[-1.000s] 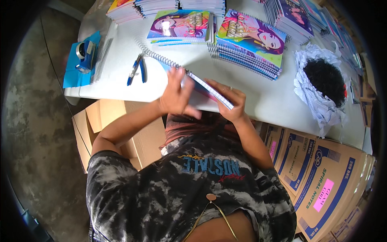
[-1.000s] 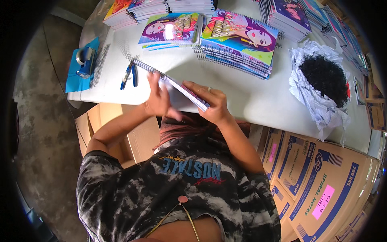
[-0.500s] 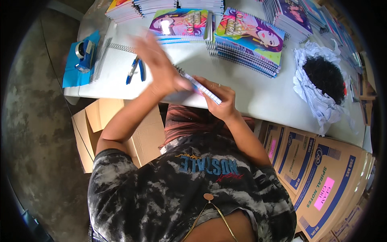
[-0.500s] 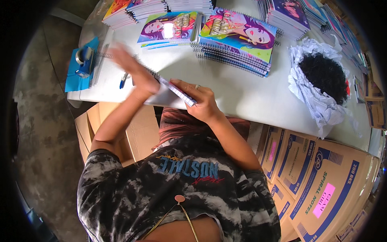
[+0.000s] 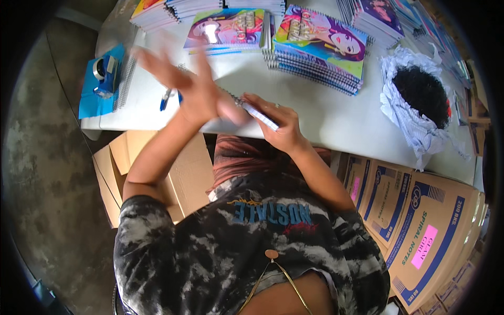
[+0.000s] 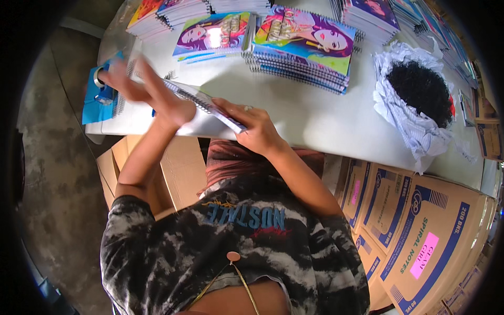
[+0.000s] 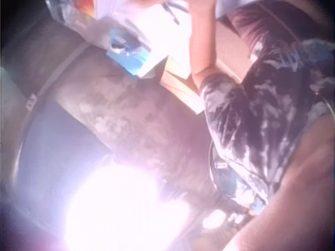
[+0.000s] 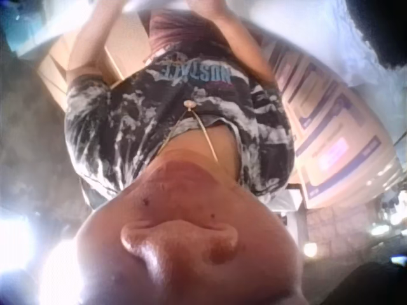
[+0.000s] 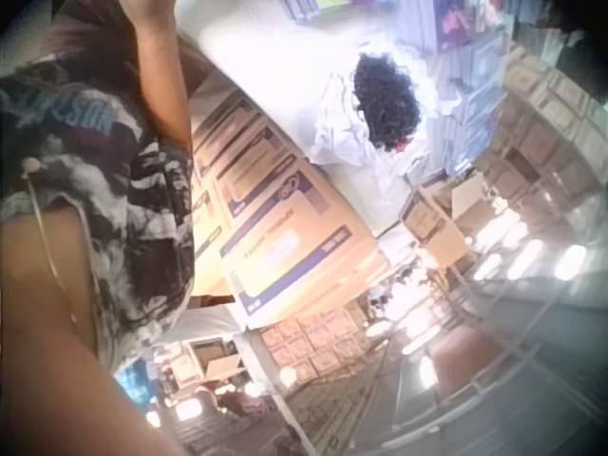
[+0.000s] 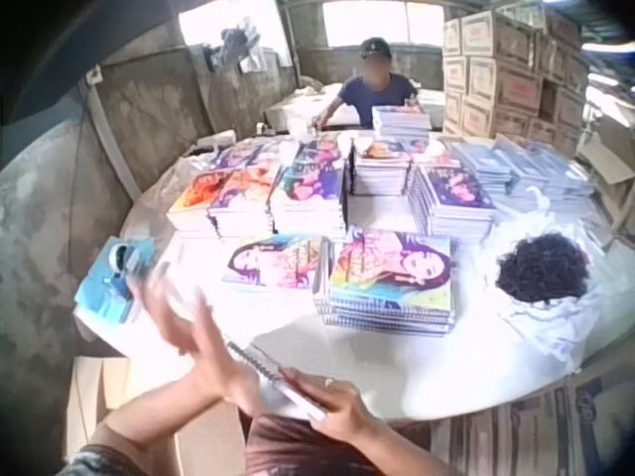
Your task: The person assembles spiral-bound notebooks by inserting metal spiral coils into pre-punched holes on the covers and pages. They repeatedly pick up a notebook, thread the spiral, and place the finished unit onto a growing stack on the table.
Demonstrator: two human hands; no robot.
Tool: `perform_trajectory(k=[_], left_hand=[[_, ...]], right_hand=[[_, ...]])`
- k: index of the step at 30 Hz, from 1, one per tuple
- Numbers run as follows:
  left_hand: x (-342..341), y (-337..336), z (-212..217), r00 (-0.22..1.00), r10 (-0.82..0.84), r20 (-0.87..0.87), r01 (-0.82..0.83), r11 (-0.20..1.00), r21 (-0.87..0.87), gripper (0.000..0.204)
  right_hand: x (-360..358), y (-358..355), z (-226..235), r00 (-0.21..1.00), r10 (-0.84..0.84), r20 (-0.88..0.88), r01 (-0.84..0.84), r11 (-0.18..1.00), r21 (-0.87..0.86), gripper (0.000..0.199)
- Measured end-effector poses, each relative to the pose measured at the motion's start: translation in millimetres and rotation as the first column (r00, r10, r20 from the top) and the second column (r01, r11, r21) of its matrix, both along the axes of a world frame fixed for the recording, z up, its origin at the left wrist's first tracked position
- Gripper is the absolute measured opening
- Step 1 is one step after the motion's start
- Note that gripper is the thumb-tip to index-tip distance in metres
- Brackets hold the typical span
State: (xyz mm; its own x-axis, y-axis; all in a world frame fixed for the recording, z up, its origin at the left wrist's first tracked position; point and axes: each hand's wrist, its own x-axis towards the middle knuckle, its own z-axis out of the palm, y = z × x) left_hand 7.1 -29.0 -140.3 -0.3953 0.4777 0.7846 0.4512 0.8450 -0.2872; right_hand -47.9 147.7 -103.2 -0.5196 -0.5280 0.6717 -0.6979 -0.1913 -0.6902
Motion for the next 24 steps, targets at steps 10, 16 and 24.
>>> perform_trajectory(k=[10, 16, 24], left_hand=[[-14, 22, 60, 0.909, 0.036, 0.415, -0.166, 0.945, 0.282, 0.097], [4, 36, 40, 0.982, -0.104, 0.155, 0.085, 0.988, 0.126, 0.103], [28, 67, 106, 0.912, -0.098, 0.397, -0.134, 0.846, 0.516, 0.084]], right_hand=[[3, -6, -3, 0.999, -0.035, -0.027, 0.034, 0.999, -0.018, 0.049], [-7, -4, 3, 0.999, -0.019, -0.041, 0.017, 0.999, -0.043, 0.053], [6, -22, 34, 0.948, 0.318, 0.034, -0.289, 0.898, -0.332, 0.071]])
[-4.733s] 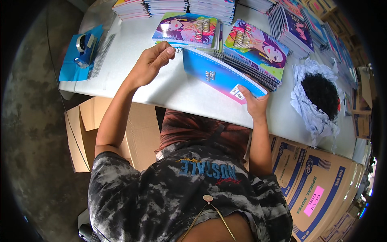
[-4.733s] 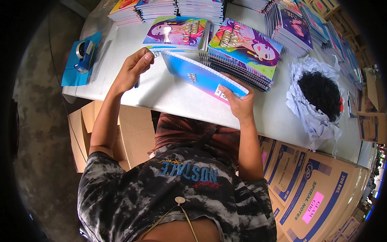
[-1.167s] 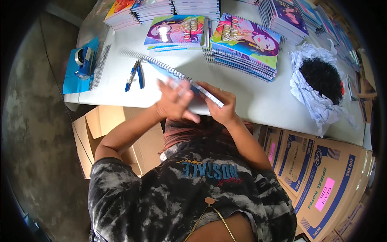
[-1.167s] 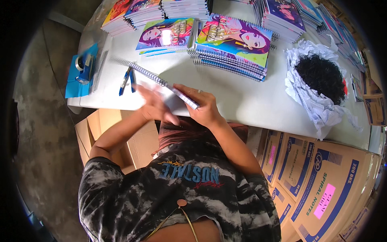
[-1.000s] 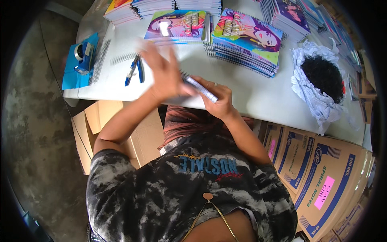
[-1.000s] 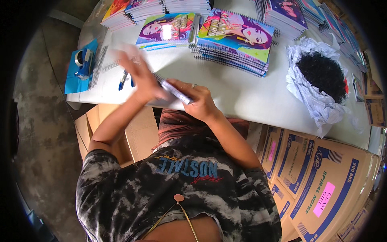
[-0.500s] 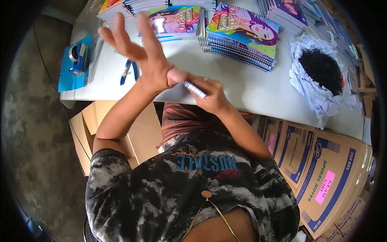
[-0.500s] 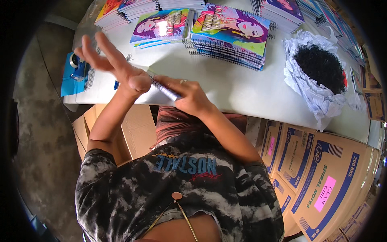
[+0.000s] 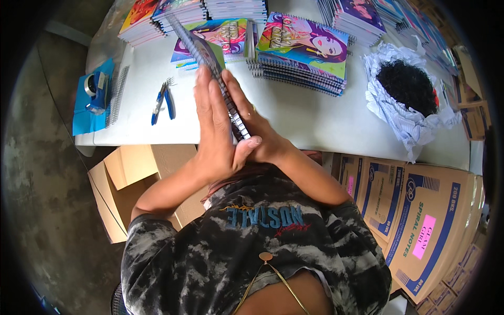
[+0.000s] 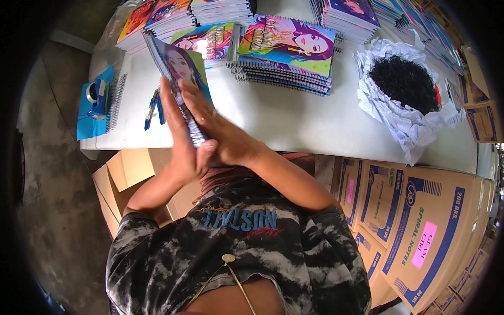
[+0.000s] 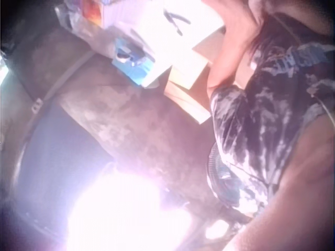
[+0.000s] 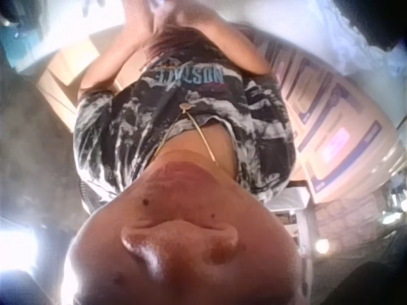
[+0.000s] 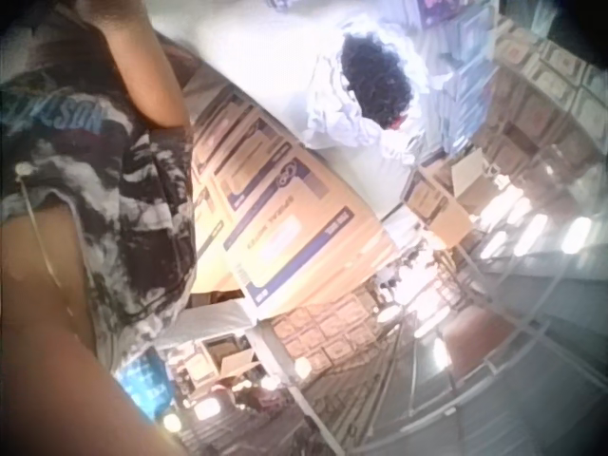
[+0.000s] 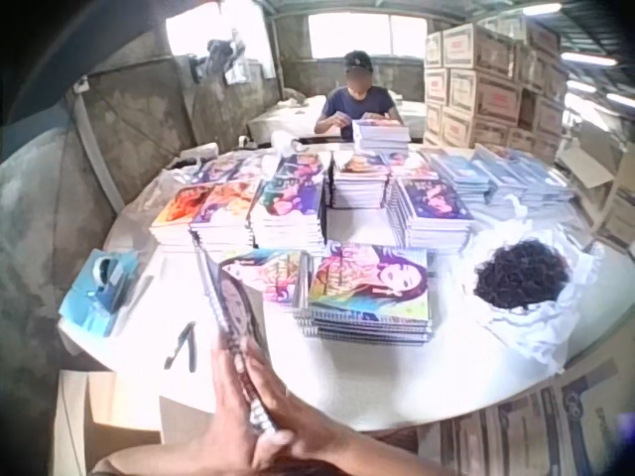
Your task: The person assembles spiral-bound notebooks by inserting metal spiral coils into pre-punched holes on the covers and pages. They repeatedly pick up a notebook, thread the spiral, and place the finished unit onto a growing stack on the table.
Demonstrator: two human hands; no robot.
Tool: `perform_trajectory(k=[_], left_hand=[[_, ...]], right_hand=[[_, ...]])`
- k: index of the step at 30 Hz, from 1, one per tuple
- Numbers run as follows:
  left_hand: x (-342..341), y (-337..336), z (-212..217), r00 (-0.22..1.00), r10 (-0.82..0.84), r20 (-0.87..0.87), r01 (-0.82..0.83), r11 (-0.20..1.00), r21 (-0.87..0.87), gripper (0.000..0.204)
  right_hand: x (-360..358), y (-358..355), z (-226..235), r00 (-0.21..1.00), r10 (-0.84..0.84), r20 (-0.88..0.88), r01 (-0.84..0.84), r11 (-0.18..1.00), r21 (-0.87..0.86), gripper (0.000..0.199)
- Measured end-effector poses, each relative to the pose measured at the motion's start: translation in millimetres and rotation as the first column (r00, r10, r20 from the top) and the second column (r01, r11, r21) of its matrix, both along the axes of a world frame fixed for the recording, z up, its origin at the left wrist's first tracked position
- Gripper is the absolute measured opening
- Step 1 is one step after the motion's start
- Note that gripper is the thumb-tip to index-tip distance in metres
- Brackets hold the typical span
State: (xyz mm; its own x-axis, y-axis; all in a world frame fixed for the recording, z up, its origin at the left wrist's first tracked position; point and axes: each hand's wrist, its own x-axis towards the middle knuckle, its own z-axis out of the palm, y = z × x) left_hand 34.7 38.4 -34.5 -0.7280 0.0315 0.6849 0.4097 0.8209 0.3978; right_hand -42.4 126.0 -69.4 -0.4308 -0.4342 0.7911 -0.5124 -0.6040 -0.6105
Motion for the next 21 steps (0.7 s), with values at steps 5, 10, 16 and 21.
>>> perform_trajectory(k=[5, 10, 16, 21], left_hand=[[28, -15, 83, 0.955, 0.174, 0.238, -0.273, 0.832, 0.484, 0.027], [-14, -52, 47, 0.909, -0.277, 0.312, -0.179, 0.418, 0.891, 0.015], [-36, -66, 42, 0.815, -0.484, 0.319, -0.011, 0.538, 0.843, 0.010], [-47, -77, 49, 0.767, -0.513, 0.386, 0.124, 0.709, 0.695, 0.013]], right_hand=[[-22, 27, 90, 0.787, -0.304, -0.537, 0.470, 0.859, 0.203, 0.041], [-36, 19, 75, 0.969, -0.139, 0.203, -0.021, 0.774, 0.632, 0.023], [-29, 13, 51, 0.866, -0.321, 0.384, 0.114, 0.873, 0.473, 0.019], [-14, 7, 57, 0.856, -0.516, 0.025, 0.427, 0.735, 0.527, 0.021]])
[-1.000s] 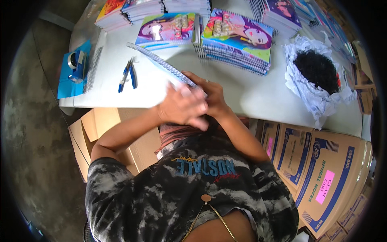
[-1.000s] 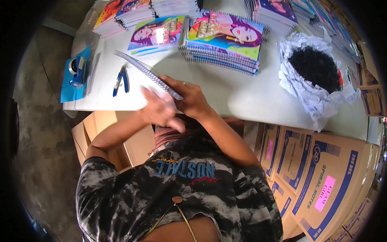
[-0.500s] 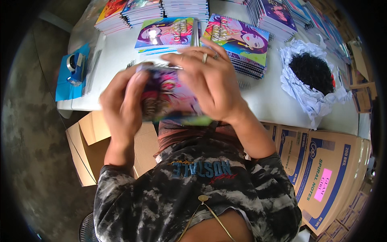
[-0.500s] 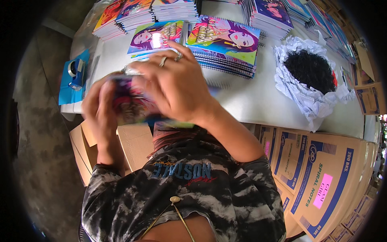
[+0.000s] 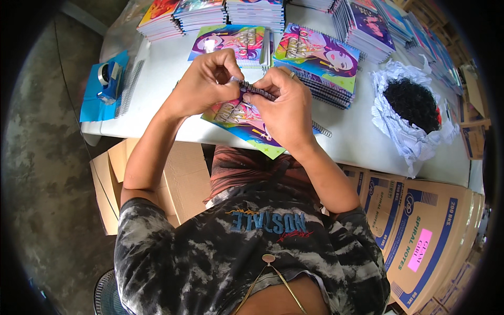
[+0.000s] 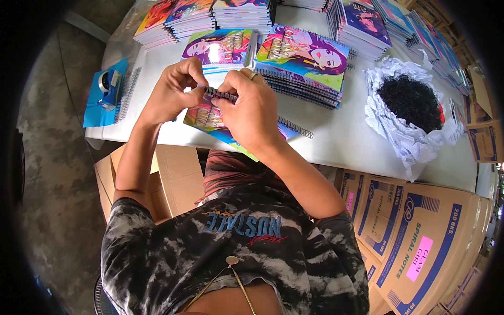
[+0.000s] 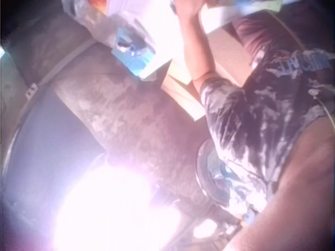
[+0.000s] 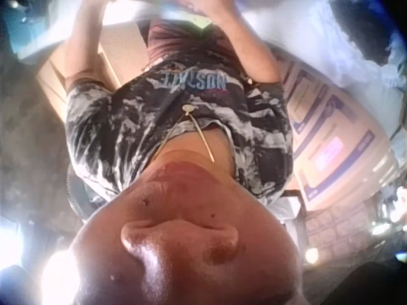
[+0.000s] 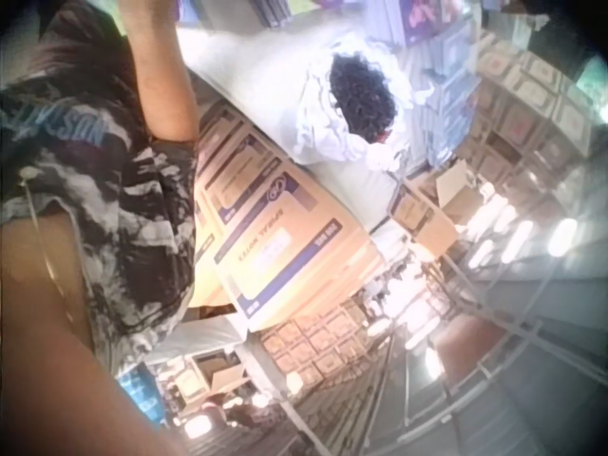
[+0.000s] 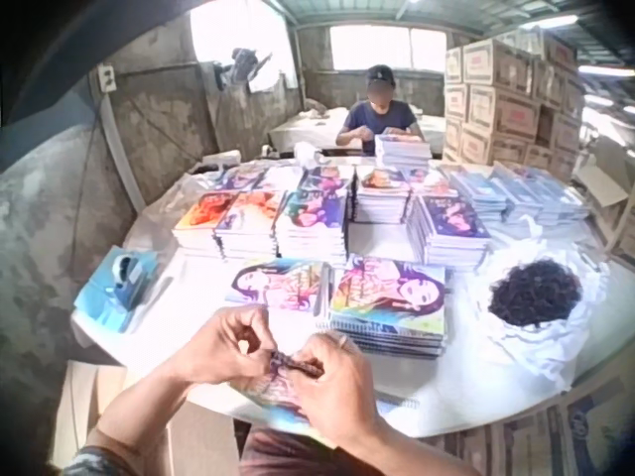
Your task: The person assembles spiral-bound notebooks by inserting metal spiral coils into pre-punched holes on the covers and pages. They repeatedly pick up a notebook, thread the spiral, and place the finished unit onto a growing stack on the table.
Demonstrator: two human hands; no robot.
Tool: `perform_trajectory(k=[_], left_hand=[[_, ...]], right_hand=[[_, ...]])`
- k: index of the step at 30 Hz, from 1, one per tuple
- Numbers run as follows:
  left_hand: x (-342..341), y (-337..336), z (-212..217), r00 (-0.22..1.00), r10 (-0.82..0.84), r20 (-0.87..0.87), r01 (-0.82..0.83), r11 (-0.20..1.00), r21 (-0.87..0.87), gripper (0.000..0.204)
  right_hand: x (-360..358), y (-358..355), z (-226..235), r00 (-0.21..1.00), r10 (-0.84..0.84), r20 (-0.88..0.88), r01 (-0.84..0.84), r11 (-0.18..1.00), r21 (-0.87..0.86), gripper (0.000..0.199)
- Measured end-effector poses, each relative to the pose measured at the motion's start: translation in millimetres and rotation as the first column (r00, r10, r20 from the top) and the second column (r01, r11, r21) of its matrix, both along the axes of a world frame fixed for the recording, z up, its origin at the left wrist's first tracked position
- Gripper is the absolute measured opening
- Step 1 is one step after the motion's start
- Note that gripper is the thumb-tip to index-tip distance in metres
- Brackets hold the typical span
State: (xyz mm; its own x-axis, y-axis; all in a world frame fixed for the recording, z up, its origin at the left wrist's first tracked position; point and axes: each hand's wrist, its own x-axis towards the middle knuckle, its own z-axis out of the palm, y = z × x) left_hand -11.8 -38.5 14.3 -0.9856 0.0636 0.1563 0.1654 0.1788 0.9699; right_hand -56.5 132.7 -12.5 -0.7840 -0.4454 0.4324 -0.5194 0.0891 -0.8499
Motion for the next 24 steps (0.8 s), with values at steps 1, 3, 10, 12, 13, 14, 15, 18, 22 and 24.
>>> perform_trajectory(k=[1, 3, 10, 12, 13, 14, 15, 18, 22, 24], left_hand=[[-2, -3, 4, 0.999, -0.033, 0.031, 0.034, 0.998, -0.045, 0.014], [-10, 5, 19, 0.989, 0.017, -0.146, -0.061, 0.950, -0.307, 0.025], [-69, 42, -8, 0.886, 0.449, -0.117, -0.410, 0.875, 0.257, 0.044], [-93, 54, -24, 0.808, 0.552, -0.208, -0.546, 0.833, 0.089, 0.041], [-101, 59, -37, 0.754, 0.588, -0.294, -0.641, 0.756, -0.130, 0.041], [-109, 61, -56, 0.701, 0.597, -0.390, -0.711, 0.620, -0.330, 0.041], [-118, 49, -85, 0.570, 0.395, -0.720, -0.818, 0.359, -0.450, 0.040], [-120, 57, -118, 0.674, 0.635, -0.378, -0.718, 0.684, -0.130, 0.031], [-124, 80, -136, 0.562, 0.774, -0.293, -0.793, 0.604, 0.076, 0.027], [-132, 85, -148, 0.431, 0.814, -0.390, -0.782, 0.552, 0.288, 0.029]], right_hand=[[-1, 0, -2, 1.000, 0.020, 0.019, -0.020, 0.999, -0.029, 0.021], [-11, 5, -8, 0.991, 0.025, 0.135, 0.011, 0.967, -0.256, 0.022], [-67, 49, -9, 0.925, -0.246, 0.290, 0.379, 0.556, -0.740, 0.041], [-80, 64, -46, 0.790, -0.600, 0.130, 0.591, 0.686, -0.425, 0.040], [-86, 77, -70, 0.649, -0.754, -0.105, 0.739, 0.657, -0.151, 0.039], [-92, 86, -88, 0.496, -0.784, -0.374, 0.861, 0.500, 0.094, 0.038], [-95, 89, -97, 0.518, -0.778, -0.356, 0.839, 0.543, 0.032, 0.037], [-109, 96, -109, 0.638, -0.752, -0.164, 0.740, 0.658, -0.139, 0.034], [-126, 84, -114, 0.685, -0.724, 0.083, 0.707, 0.632, -0.318, 0.030], [-131, 82, -122, 0.646, -0.757, 0.101, 0.745, 0.595, -0.303, 0.028]])
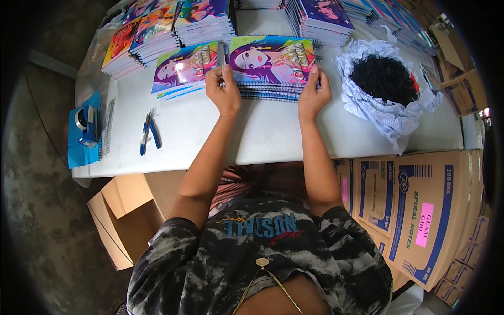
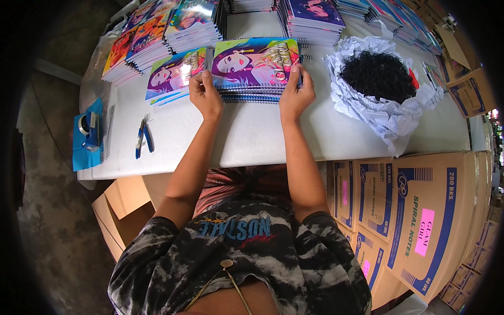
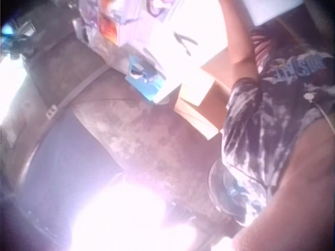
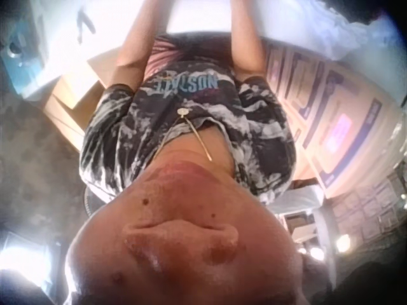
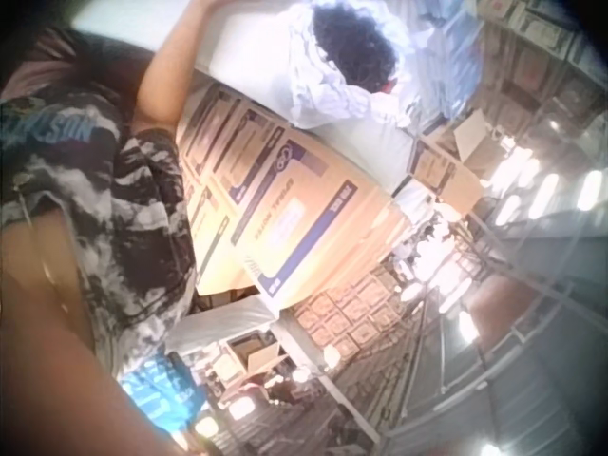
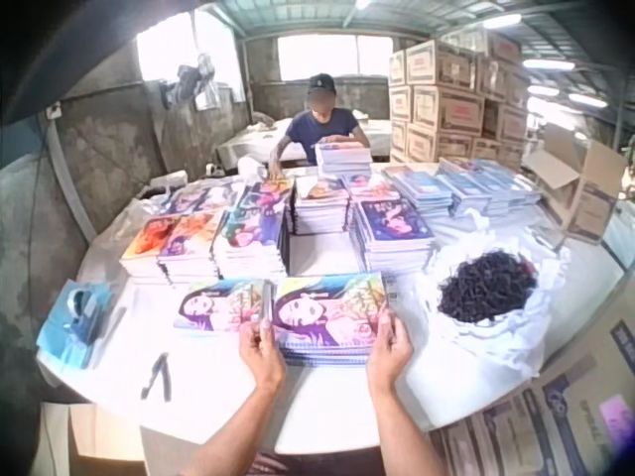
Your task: The person assembles spiral-bound notebooks by inserting metal spiral coils into pre-punched holes on the covers and pages. They repeatedly pick up a notebook, thread the spiral, and place the finished unit onto a growing stack on the table.
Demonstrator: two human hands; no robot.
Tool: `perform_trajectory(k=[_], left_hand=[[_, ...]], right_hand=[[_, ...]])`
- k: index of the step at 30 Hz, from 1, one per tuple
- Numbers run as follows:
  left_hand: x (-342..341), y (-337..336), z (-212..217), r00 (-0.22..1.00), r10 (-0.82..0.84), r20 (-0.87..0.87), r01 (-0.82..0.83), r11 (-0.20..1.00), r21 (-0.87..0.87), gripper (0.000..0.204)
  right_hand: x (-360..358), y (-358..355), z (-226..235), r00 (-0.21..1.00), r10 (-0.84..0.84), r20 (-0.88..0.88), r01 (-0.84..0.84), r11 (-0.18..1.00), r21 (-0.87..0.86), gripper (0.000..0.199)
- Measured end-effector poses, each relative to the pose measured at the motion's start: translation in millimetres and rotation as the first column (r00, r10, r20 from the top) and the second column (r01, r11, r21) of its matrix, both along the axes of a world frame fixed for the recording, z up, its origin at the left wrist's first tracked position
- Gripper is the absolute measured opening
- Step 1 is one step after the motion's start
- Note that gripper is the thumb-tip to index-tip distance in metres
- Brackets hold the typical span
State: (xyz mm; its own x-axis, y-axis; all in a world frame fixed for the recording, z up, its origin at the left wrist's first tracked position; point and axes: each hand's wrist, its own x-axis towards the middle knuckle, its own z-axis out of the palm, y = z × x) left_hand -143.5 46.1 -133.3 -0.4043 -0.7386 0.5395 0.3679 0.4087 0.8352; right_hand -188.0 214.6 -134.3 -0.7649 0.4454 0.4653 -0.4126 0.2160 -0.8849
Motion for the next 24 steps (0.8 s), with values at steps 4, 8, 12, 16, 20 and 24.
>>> perform_trajectory(k=[4, 8, 12, 16, 20, 24], left_hand=[[-3, -4, 7, 0.994, -0.101, 0.031, 0.096, 0.988, 0.122, 0.035], [-3, -11, 8, 0.992, -0.067, 0.108, 0.061, 0.996, 0.065, 0.035], [-4, -42, 25, 0.908, -0.206, 0.364, 0.282, 0.945, -0.168, 0.026], [19, -129, 36, 0.792, 0.100, 0.602, 0.403, 0.655, -0.639, 0.057], [79, -158, 20, 0.763, 0.311, 0.567, 0.422, 0.424, -0.801, 0.042], [132, -159, 57, 0.693, 0.238, 0.681, 0.507, 0.510, -0.695, 0.035]], right_hand=[[-5, 4, -10, 0.990, -0.074, -0.121, 0.079, 0.996, 0.033, 0.022], [-4, 4, -7, 0.975, -0.055, -0.213, 0.071, 0.995, 0.068, 0.020], [3, 13, -5, 0.982, -0.077, -0.174, 0.105, 0.983, 0.153, 0.030], [12, 19, -2, 0.945, -0.090, -0.314, 0.163, 0.962, 0.217, 0.051], [37, 8, 17, 0.902, -0.001, -0.431, 0.153, 0.936, 0.316, 0.055], [89, -30, 31, 0.680, 0.660, -0.319, -0.556, 0.748, 0.364, 0.028]])
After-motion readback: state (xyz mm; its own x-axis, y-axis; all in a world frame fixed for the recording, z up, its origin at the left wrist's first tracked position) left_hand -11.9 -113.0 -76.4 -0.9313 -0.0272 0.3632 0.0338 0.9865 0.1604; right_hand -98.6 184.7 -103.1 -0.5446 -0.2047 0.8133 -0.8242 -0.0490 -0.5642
